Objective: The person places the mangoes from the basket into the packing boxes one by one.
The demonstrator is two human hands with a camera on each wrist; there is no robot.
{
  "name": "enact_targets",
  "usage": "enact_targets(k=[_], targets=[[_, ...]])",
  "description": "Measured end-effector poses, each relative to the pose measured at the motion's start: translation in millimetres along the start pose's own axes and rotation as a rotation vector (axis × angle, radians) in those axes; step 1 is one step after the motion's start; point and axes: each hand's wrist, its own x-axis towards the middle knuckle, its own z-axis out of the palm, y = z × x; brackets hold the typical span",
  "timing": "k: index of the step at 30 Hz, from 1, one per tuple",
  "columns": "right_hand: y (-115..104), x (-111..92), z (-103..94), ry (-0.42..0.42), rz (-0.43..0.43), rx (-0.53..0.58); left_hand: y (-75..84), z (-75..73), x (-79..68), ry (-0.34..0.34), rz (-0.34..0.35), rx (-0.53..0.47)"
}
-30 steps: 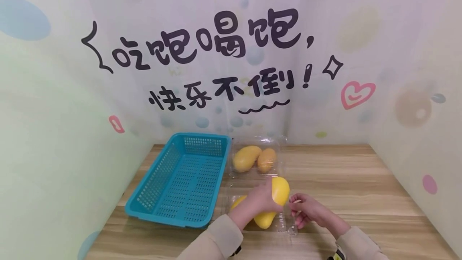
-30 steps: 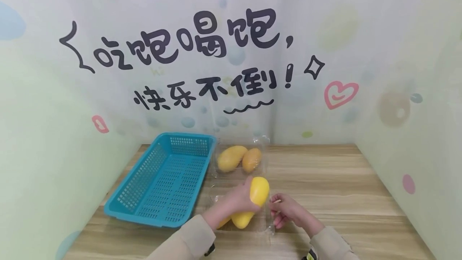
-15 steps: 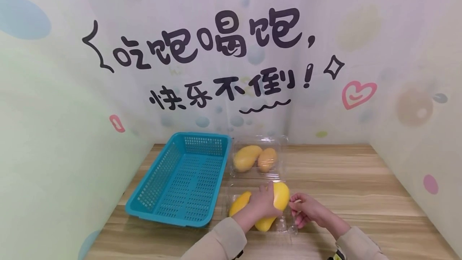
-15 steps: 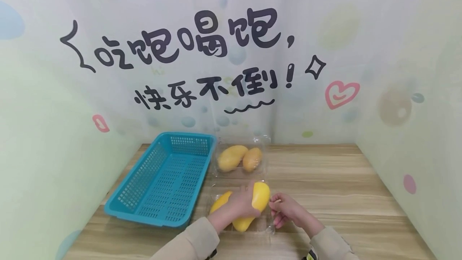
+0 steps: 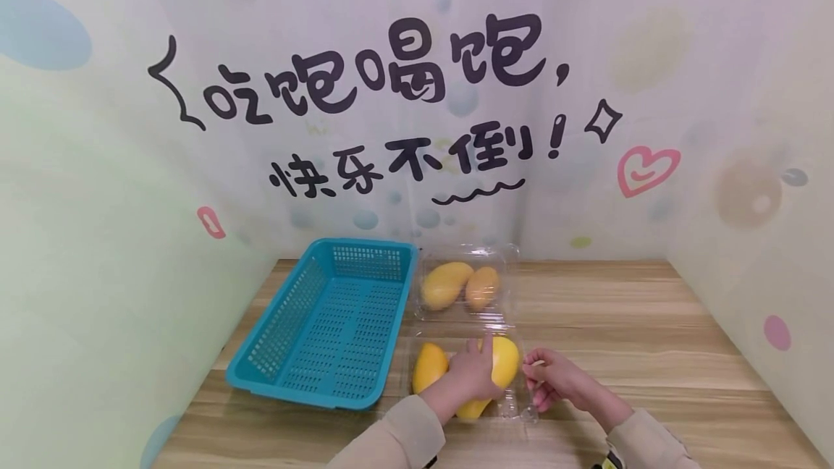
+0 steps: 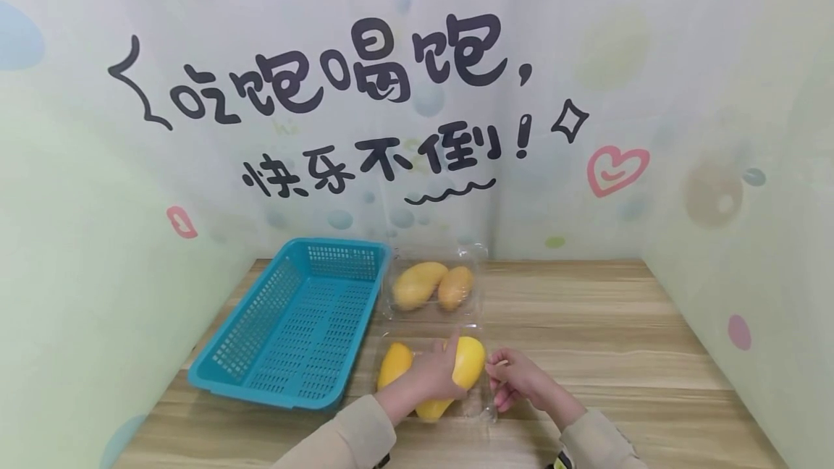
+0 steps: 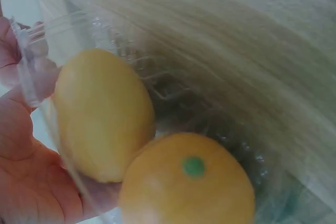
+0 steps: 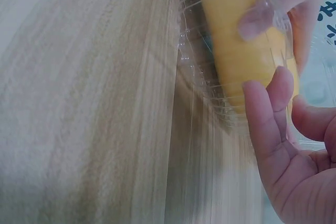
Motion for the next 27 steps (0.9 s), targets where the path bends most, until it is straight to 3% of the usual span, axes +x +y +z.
enact_targets(k=[12, 16, 21, 24, 27], targets=[[-0.8, -0.1, 1.2, -0.001, -0.003, 0.0, -7.2, 6.9, -1.6, 0.022, 0.027, -0.042], [-0.8, -0.7, 2.2, -0.005, -0.002, 0.006, -15.9, 0.2, -4.0, 0.12, 0.054, -0.08], [-0.5, -1.6, 1.3, -0.007, -0.002, 0.004, -31.4, -16.3, -13.1, 0.259, 0.015, -0.26], [0.0, -3.8, -0.8, -0.003, 0.0, -0.004, -42.1, -20.6, -17.5, 0.299, -0.02, -0.377], [0.6, -7.3, -3.4, 0.002, 0.0, -0.013, -52.5, -20.9, -19.8, 0.291, -0.058, -0.445]])
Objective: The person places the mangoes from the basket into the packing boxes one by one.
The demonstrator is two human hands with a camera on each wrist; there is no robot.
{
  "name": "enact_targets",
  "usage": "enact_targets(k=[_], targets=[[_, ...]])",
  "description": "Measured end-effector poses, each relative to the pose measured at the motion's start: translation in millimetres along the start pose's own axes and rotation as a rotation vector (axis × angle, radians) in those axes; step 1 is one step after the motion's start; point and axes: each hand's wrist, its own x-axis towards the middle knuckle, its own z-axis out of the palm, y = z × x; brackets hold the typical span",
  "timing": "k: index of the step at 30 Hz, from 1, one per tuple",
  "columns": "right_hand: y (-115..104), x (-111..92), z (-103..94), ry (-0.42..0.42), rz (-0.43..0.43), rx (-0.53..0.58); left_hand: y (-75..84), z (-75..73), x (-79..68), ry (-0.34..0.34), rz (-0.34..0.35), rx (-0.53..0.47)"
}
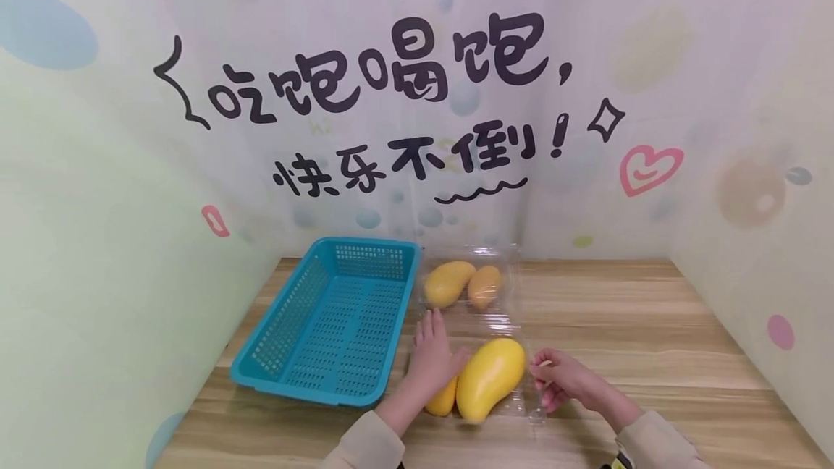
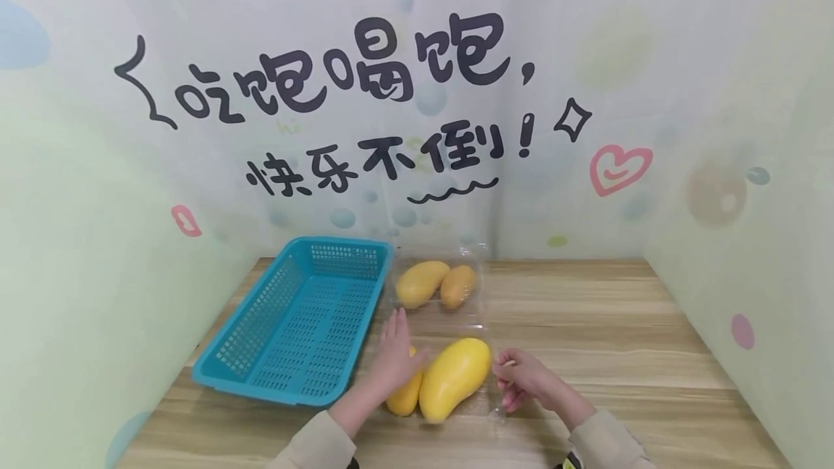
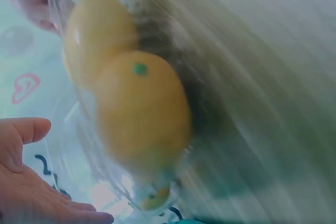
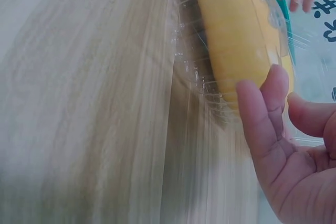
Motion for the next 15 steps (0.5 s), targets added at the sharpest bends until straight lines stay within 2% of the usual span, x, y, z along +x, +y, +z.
enact_targets(k=[8, 12, 15], targets=[[3.7, -12.7, -11.8, 0.015, 0.012, -0.046, -15.2, -3.1, -0.6, 0.0, -0.137, -0.204], [5.8, -18.1, -18.3, 0.003, 0.012, -0.043, -18.3, 1.0, 2.0, 0.003, -0.152, -0.249], [7.9, -21.7, -22.7, -0.014, 0.018, -0.024, -22.1, 6.4, 6.5, 0.002, -0.168, -0.322]])
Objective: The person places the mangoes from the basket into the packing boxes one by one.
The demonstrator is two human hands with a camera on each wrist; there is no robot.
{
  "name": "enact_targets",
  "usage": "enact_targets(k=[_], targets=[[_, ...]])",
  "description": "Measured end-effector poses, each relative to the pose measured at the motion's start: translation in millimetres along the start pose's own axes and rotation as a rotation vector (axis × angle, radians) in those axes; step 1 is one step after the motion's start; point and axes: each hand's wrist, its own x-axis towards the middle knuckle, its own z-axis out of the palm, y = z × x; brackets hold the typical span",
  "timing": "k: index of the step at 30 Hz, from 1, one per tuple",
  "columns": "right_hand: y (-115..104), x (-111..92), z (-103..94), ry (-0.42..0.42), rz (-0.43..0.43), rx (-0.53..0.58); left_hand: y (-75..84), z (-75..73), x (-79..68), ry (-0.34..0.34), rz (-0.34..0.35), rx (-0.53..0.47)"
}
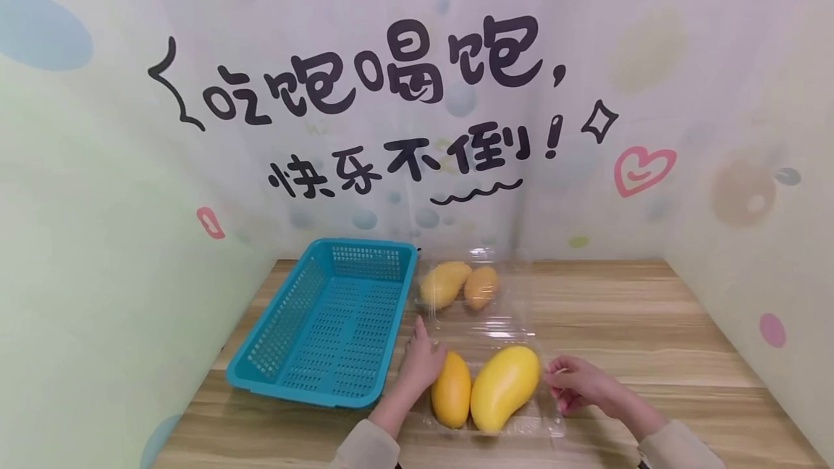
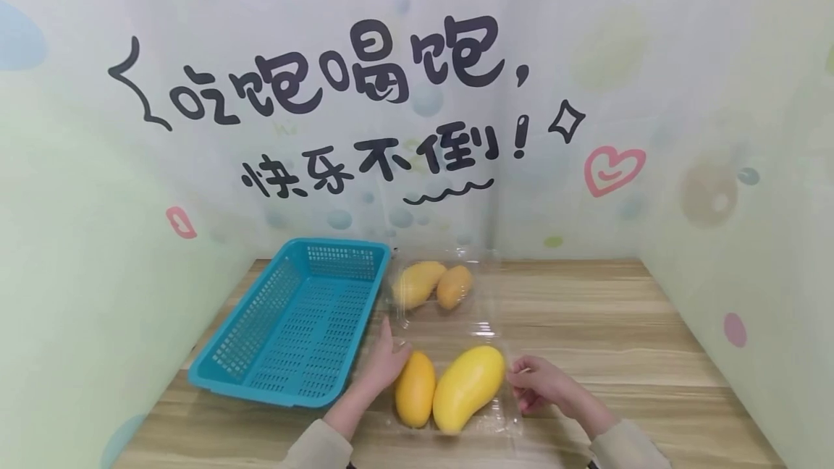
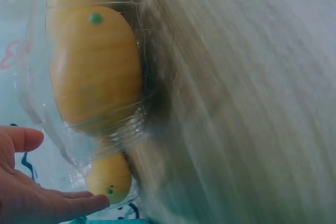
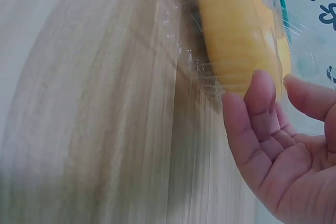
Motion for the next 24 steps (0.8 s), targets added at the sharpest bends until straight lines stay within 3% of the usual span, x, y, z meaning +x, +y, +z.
enact_targets(k=[5, 11, 16, 20, 24], targets=[[1.9, -3.5, -3.7, -0.025, -0.008, 0.014, -7.7, 6.2, 10.1, -0.011, -0.014, -0.155], [0.5, -0.2, -6.1, 0.003, -0.026, -0.004, -8.3, 11.5, 21.8, 0.051, -0.009, -0.225], [-3.7, 13.7, -8.3, 0.143, -0.071, -0.029, -8.1, 12.8, 29.6, 0.107, 0.03, -0.28], [-12.5, 32.3, -11.2, 0.282, -0.125, 0.039, -7.5, 13.4, 34.6, 0.146, 0.064, -0.287], [-23.2, 46.0, -14.1, 0.392, -0.145, 0.091, -2.9, 12.4, 38.2, 0.166, 0.048, -0.282]])
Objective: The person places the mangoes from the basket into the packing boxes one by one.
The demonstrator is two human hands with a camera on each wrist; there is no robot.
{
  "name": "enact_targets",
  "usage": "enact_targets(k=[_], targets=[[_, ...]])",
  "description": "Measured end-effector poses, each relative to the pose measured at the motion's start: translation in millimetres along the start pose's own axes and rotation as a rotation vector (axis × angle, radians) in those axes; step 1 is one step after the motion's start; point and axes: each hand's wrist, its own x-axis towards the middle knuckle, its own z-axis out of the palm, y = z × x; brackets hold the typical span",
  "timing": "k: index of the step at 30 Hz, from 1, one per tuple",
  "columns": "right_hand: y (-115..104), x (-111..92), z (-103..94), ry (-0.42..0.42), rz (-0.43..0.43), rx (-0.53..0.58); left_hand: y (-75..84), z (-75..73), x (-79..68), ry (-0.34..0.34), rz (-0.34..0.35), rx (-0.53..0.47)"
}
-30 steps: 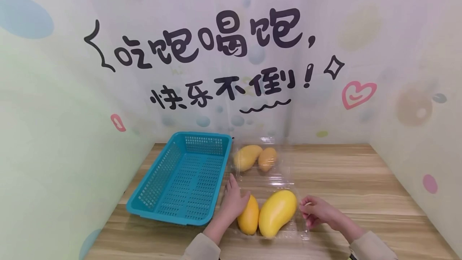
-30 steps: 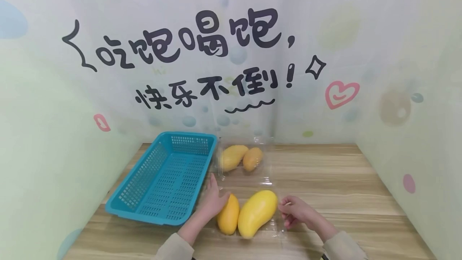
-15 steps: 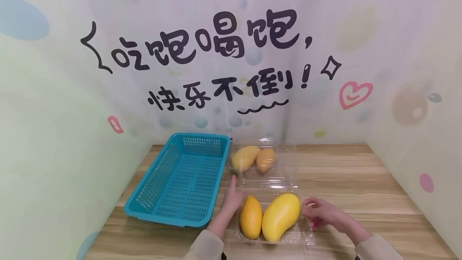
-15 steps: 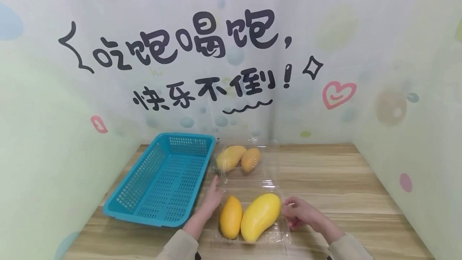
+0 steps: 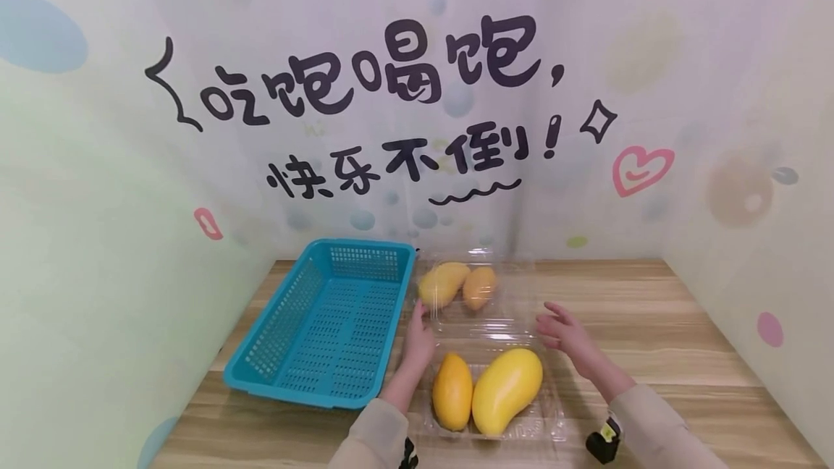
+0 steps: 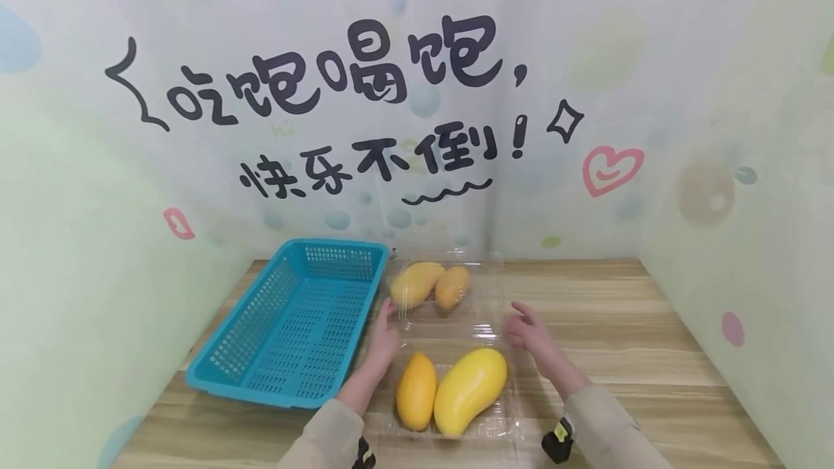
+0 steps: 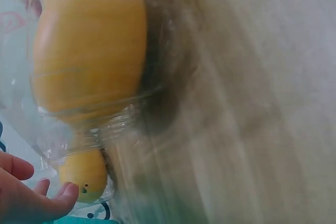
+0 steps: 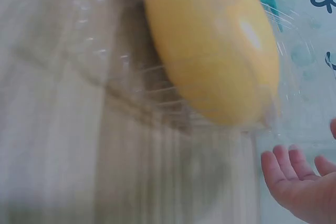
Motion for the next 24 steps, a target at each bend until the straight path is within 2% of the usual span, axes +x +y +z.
enact_targets(k=[5, 9, 14, 20, 24], targets=[[-8.4, 7.7, 1.3, 0.086, 0.021, 0.029, 10.4, 0.7, 4.9, 0.023, -0.037, -0.006], [-13.0, 8.8, 1.1, 0.109, 0.008, 0.089, 17.1, 1.1, 6.9, 0.047, -0.056, -0.028], [-17.9, 6.9, -0.9, 0.107, -0.068, 0.197, 24.4, 1.0, 6.6, 0.113, -0.035, -0.034], [-27.5, 0.6, -4.8, 0.069, -0.153, 0.236, 34.1, -0.9, 2.4, 0.15, -0.03, -0.165], [-32.3, -6.9, -8.6, 0.045, -0.17, 0.233, 38.0, -4.0, -3.8, 0.168, -0.018, -0.238]])
